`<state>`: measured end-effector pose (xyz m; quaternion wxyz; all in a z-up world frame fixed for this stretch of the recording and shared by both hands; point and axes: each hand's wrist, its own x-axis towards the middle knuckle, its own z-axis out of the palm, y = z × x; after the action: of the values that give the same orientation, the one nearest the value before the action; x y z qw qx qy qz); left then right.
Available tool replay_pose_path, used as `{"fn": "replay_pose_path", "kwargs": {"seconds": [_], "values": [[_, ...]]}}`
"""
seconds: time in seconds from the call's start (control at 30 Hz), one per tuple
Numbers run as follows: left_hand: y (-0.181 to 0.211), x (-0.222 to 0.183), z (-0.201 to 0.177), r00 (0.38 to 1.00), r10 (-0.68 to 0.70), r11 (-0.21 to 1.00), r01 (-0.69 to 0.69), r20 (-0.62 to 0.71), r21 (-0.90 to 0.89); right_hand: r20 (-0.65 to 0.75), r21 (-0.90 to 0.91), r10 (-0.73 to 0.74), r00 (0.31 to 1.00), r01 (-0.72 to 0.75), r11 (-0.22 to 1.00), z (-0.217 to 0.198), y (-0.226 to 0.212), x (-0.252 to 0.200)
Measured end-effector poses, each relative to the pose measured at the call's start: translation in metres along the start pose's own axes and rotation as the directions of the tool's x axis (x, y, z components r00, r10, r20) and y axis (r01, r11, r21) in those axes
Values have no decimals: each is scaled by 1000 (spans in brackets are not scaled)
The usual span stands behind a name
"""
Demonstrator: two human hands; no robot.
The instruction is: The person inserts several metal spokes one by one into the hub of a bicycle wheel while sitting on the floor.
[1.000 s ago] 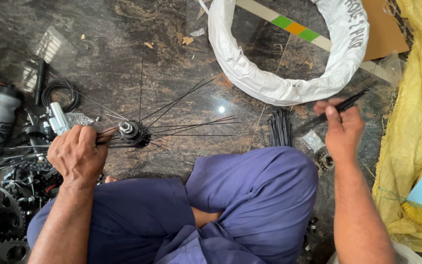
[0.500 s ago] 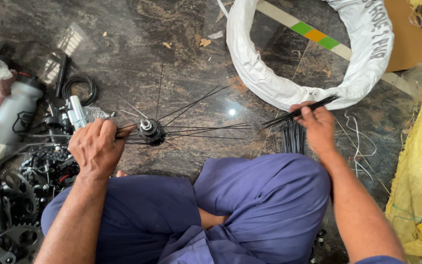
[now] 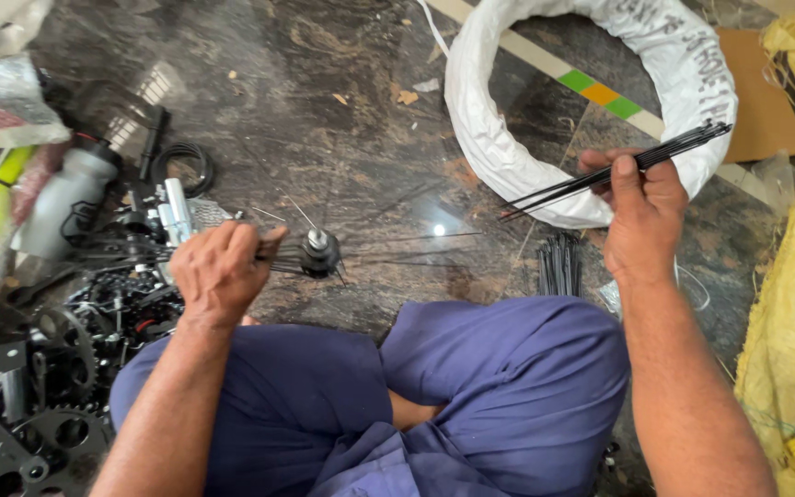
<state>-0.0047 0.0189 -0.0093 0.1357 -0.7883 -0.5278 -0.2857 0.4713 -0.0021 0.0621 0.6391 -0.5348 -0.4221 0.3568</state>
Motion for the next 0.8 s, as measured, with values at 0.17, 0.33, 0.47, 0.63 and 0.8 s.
{"fn": "replay_pose_path", "kwargs": {"seconds": [0.17,0.33,0.47,0.63,0.8], "values": [[2,0,-8,997,82,985,-83,-14,-151,136,-162,-227,964,248,955,68,-8,-3],[6,3,-6,996,87,970,-79,23,-228,170,94,-89,981,74,993,163,-9,-27],[2,4,-12,996,82,954,-86,-26,-286,260,234,56,964,-119,965,212,-5,-49],[2,5,-6,998,56,967,-62,-33,-248,268,260,108,957,-180,949,232,-1,-62],[0,1,3,998,58,966,-52,17,-252,265,267,146,953,-219,938,233,4,-67]]}}
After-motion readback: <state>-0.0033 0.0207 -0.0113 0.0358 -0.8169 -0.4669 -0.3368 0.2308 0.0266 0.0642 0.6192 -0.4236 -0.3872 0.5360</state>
